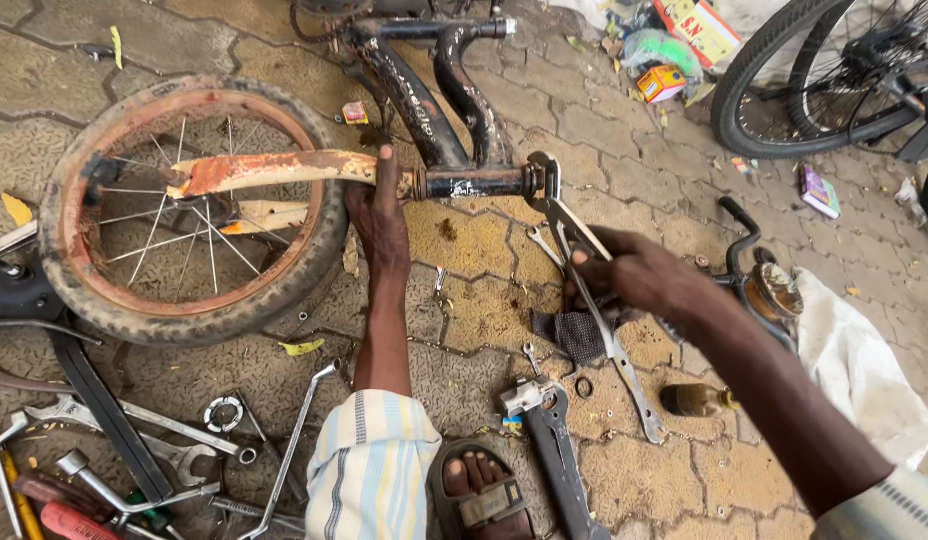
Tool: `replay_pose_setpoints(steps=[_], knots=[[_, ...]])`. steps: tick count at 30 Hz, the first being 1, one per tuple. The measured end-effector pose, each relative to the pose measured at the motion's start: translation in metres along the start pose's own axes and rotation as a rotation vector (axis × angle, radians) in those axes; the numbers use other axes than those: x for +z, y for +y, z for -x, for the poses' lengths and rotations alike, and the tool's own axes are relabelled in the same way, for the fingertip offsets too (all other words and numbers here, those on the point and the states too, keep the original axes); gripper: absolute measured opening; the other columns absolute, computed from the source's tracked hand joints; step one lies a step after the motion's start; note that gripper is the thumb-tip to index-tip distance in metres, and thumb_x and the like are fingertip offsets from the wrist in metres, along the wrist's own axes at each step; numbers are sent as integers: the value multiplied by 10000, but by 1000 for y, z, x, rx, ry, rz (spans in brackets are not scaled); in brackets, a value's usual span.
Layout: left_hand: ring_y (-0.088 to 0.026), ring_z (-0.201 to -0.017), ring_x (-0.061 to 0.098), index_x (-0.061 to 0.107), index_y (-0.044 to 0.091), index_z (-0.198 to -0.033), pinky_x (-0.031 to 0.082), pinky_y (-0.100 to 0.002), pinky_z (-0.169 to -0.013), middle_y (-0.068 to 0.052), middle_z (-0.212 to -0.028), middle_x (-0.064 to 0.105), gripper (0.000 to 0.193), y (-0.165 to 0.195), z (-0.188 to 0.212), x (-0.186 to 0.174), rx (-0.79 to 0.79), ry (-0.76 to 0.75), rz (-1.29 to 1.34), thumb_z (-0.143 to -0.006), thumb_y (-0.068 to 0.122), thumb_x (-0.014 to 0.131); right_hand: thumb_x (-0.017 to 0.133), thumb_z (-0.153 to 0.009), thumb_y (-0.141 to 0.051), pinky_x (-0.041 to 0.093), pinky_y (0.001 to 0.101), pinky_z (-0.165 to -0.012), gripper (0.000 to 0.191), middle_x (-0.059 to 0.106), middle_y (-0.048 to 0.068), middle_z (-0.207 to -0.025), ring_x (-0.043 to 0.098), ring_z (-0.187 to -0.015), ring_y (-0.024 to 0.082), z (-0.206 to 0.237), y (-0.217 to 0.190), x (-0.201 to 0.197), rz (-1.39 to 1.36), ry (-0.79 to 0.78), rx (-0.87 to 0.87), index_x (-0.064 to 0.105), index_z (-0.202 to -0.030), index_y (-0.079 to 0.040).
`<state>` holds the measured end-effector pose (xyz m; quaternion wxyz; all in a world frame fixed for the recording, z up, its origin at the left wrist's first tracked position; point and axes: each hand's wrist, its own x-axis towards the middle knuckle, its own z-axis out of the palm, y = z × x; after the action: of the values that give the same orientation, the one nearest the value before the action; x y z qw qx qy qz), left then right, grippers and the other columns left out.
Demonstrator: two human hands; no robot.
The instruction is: The person applies oil to the bicycle fork's axle area, then uses a wrench to tighten a nut on the axle while holding the fork steady. The person repeatedly wipes the axle with a cloth and continues tightening the nut.
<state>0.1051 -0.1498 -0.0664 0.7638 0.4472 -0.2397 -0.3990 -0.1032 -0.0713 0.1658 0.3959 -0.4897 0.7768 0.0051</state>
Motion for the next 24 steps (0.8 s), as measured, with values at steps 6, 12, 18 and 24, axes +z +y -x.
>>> replay_pose_setpoints(steps=[6, 12, 18, 24], knots=[[-224, -910, 477, 585, 36, -1054, 415, -492, -931, -86, -962, 503, 690, -5, 1, -1, 61, -18, 53, -974, 719, 541, 522, -1035, -288, 541, 346, -674, 460, 778, 132, -1000, 640, -778, 229, 2, -21, -11, 121, -89, -10, 544, -1483, -186], [-326, -1326, 483, 383, -43, -1484, 393, -578, -1120, -231, -1380, 478, 888, -10, 9, -6, 209, -38, 14, -1074, 739, 288, 530, -1037, -297, 599, 392, -637, 375, 632, 125, -910, 611, -741, 231, 6, -39, -14, -40, -117, 168, 580, -1322, -58], [-406, -1235, 532, 403, -96, -1482, 414, -593, -1066, -327, -1343, 516, 967, -17, 14, -6, 153, 10, -230, -1060, 749, 195, 640, -996, -265, 444, 307, -528, 247, 582, 71, -751, 518, -611, 183, -7, -33, -5, 152, -214, 177, 681, -942, -28], [-308, -1052, 617, 461, -56, -1302, 549, -566, -860, -170, -1117, 536, 955, -23, 12, 10, 93, 76, -213, -989, 784, 132, 668, -1007, -327, 449, 355, -513, 387, 526, 81, -695, 476, -583, 204, -17, -27, 2, 149, -156, 188, 591, -818, 2]])
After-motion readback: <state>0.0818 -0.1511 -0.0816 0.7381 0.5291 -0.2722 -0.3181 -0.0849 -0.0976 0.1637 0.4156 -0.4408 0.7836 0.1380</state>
